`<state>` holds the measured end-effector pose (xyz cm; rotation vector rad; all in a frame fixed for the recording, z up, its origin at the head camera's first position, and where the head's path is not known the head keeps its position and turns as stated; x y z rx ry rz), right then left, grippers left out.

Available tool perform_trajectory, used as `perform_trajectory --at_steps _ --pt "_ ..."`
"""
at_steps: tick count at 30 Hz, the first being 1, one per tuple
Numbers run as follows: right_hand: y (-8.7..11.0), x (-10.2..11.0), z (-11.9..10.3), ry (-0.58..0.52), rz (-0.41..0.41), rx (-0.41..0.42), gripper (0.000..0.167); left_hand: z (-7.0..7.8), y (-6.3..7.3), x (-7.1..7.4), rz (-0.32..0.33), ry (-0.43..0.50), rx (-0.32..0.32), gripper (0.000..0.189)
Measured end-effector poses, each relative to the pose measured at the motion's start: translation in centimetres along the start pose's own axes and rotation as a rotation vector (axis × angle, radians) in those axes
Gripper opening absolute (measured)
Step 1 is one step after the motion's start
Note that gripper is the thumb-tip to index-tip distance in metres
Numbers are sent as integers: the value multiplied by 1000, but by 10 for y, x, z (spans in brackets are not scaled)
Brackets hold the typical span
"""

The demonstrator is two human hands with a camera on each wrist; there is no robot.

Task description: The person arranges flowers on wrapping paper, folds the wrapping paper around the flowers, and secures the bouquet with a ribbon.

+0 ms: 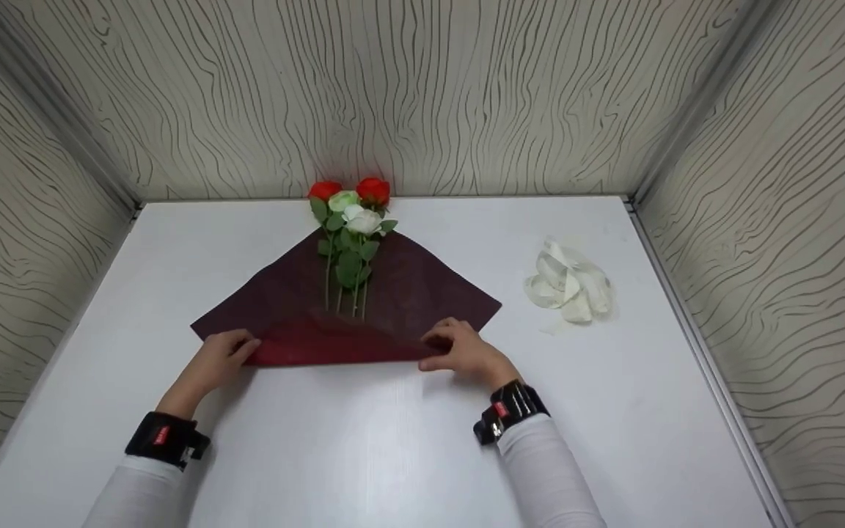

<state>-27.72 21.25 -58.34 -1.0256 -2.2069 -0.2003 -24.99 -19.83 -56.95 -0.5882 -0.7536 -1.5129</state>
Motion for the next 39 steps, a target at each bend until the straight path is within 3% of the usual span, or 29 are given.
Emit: perform_trajectory --at_steps 2,8,14,19,22,25,27,30,32,35,39 --pt "1 -1 2 -3 -2 -33 42 1 -1 0 13 -20 18 24" --pt "-3 -2 5 24 97 -68 19 5 -3 -2 71 -79 67 24" --pt "-9 -2 4 145 165 -140 13 9 -8 -4 138 -156 105 22" --pt "-16 -4 4 208 187 -194 12 9 -9 -5 151 -190 114 19" --pt "-17 -4 5 229 194 -196 12 16 -3 -7 214 -230 41 21" --pt "-18 -4 5 242 195 -193 13 35 13 -14 317 -291 -114 33" --pt "-18 -4 6 245 199 -192 13 51 27 -24 345 -342 -236 39" --pt "-18 -4 6 242 206 -179 13 69 46 -45 233 -404 -355 47" --pt "-17 -4 5 240 215 -156 13 74 55 -59 111 -443 -375 53" --pt "-16 -5 4 248 227 -115 13 73 65 -73 -40 -470 -330 60" --pt "-17 -5 5 251 226 -125 13 70 67 -78 -101 -467 -272 64"
Point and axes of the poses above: each hand's wrist, its own y-axis away from the middle knuckle, its own x-axis out of the back of the hand, z = x × y, the point moved 5 cm from there along -y, towards the middle knuckle, and after that the axes turned 11 degrees about x, right-handed, at the moved point
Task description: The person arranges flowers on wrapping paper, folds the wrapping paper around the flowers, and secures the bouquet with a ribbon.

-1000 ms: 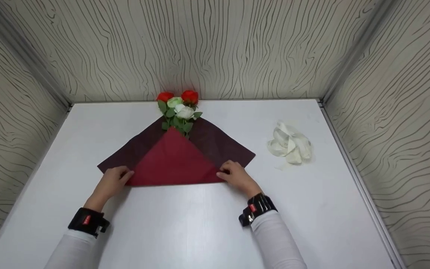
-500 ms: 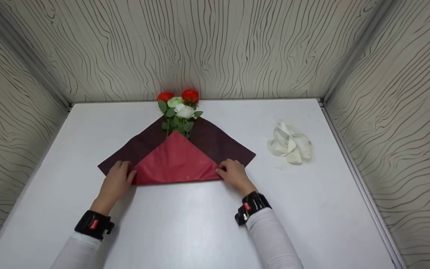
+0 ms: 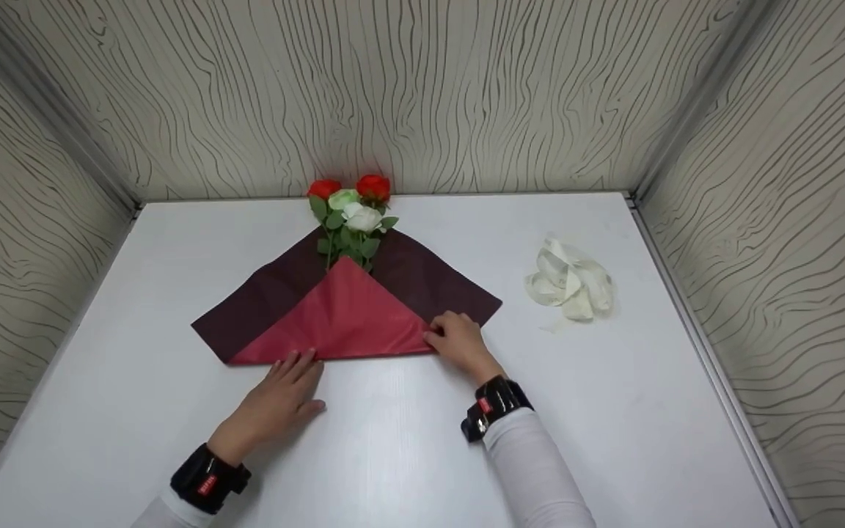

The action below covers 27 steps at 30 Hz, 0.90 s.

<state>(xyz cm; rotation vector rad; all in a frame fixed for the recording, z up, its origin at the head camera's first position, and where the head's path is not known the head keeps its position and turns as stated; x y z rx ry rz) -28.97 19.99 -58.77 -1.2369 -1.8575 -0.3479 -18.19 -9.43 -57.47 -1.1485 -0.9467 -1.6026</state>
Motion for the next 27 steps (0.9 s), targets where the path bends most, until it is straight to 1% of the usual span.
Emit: perform_trajectory --at_steps 4,7,12,14,16,21,22,27 --pt "0 -1 1 -3 -23 -43 12 -1 0 -1 4 14 9 65" --pt "0 -2 1 4 -30 -50 11 -2 -1 -1 10 8 13 64" --pt "1 -2 2 10 -32 -69 10 -3 -9 -1 51 -20 19 58" --pt "1 -2 1 9 -35 -78 11 -3 -13 0 69 -16 23 54" --pt "1 -3 1 14 -40 -80 10 -4 -16 0 55 -2 40 53" --pt "1 -4 0 26 -47 -83 11 -6 -17 -4 -49 37 92 56" --pt "1 -4 -1 31 -46 -86 11 -6 -17 -4 -62 41 96 57" --pt "1 -4 -5 81 -24 -99 9 -5 -15 -5 -95 47 101 60"
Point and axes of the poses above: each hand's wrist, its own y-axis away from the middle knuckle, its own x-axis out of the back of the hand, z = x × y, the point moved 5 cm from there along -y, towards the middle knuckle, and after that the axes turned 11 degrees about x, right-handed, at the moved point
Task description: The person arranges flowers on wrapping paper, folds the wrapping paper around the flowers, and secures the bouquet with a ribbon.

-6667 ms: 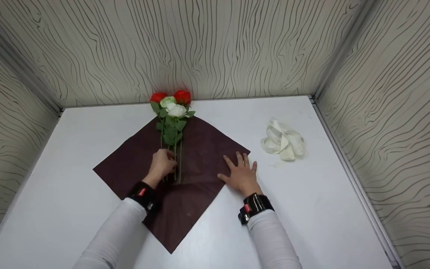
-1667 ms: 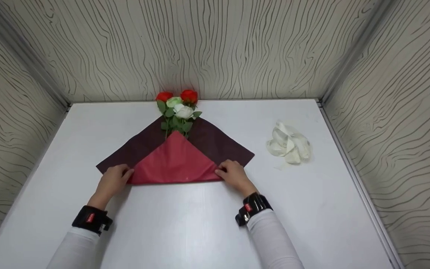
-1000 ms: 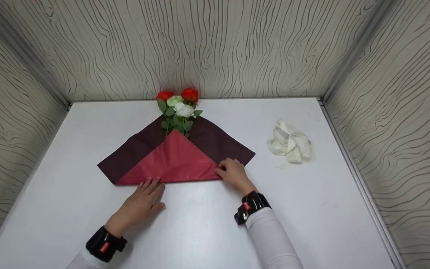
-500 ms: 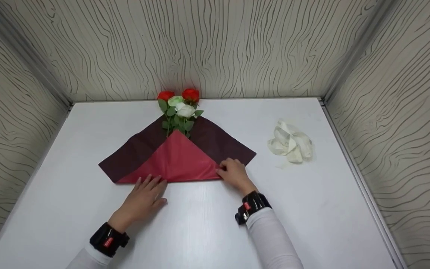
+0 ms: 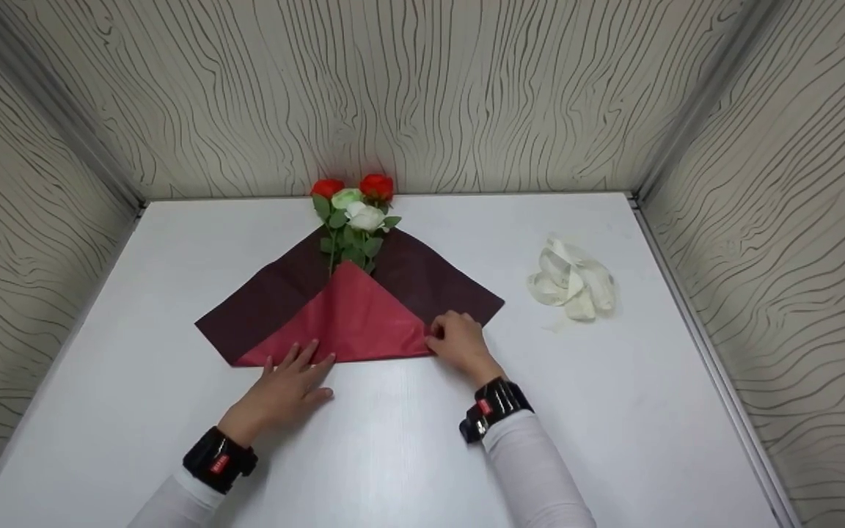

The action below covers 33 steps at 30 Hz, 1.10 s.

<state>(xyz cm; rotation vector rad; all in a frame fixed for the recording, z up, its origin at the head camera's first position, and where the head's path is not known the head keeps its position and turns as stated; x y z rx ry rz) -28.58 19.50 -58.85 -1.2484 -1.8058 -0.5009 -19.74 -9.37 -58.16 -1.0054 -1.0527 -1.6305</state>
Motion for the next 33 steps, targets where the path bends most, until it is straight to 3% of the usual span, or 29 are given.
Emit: perform_trajectory --at_steps 4,8,12,16,22,33 --pt "3 -4 -16 144 56 37 29 0 1 0 -26 -5 -1 62" --pt "6 -15 -51 307 58 180 48 1 1 2 -36 -6 -2 62" --pt "10 -35 -88 313 -137 315 56 1 1 2 -31 -22 -3 63" --pt "14 -54 -111 310 -327 366 62 0 0 0 -28 -45 -5 64" --pt "17 -69 -123 293 -396 316 60 -2 -2 0 -33 -50 -6 63" --pt "26 -71 -122 436 -350 100 75 -3 -3 1 -35 -25 15 62"
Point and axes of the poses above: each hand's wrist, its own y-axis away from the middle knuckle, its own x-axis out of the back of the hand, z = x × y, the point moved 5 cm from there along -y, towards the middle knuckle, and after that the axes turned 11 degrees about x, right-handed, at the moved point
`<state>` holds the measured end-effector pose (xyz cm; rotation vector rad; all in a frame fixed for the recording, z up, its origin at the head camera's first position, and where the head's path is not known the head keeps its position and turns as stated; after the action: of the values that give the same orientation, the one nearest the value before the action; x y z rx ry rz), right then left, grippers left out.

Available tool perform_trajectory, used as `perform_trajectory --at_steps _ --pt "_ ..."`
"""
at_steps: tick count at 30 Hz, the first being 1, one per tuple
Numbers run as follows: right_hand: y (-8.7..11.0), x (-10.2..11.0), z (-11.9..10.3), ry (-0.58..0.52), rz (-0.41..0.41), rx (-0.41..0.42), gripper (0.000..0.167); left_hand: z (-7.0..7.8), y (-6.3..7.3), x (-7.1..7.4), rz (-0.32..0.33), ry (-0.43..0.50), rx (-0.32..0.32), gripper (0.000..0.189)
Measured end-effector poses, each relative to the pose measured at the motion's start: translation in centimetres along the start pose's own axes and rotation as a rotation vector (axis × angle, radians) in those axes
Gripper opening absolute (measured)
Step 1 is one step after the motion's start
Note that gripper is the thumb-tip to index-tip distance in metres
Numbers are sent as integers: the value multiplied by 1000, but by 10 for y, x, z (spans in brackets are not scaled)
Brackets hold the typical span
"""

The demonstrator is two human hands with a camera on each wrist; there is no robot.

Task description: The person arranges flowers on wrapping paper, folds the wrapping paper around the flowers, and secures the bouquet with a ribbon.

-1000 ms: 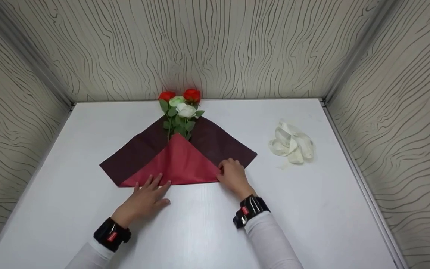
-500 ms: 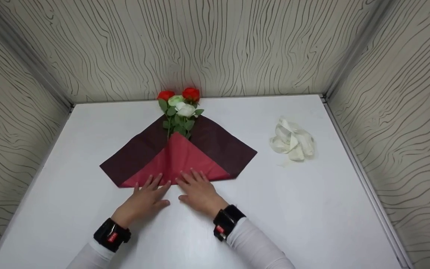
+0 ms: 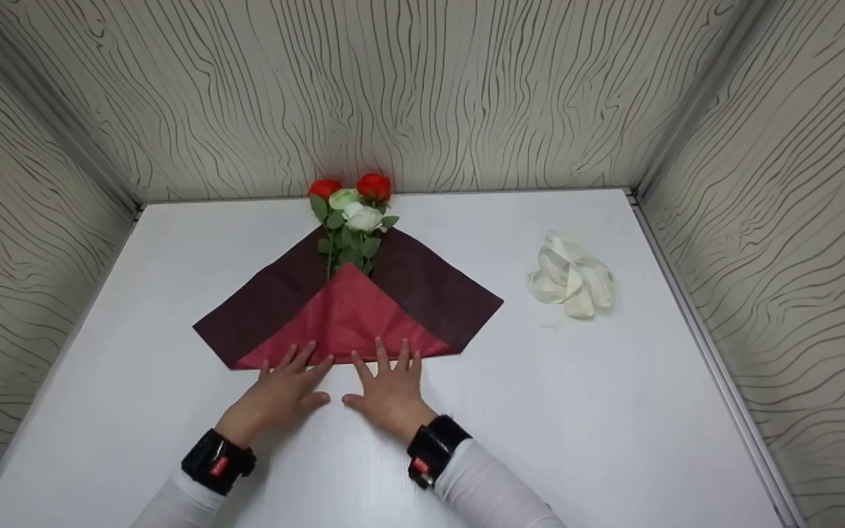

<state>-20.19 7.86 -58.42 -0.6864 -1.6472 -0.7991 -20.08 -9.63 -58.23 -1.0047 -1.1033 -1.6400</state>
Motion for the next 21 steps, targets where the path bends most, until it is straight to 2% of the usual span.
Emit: perform_trajectory --at_steps 6,11,14,18,21 --pt "9 -4 0 54 -39 -148 81 -5 5 1 18 -13 9 64" --pt "21 -7 12 36 -50 -221 85 -22 15 6 13 -14 69 67" --pt "30 -7 23 -7 -47 -218 85 -40 23 9 5 -13 109 68" --pt "40 -6 38 -43 -27 -173 84 -63 35 11 9 0 164 70" --pt "47 -5 47 -44 -17 -142 84 -74 41 11 25 14 189 71"
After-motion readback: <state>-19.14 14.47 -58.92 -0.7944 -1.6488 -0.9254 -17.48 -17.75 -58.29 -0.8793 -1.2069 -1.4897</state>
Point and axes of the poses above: each hand's wrist, its own y-axis away from the middle knuckle, its own x-axis out of the back of the hand, z = x × y, the point moved 5 cm from there along -y, towards the middle knuckle, and after that the axes turned 11 degrees about x, right-handed, at the moved point
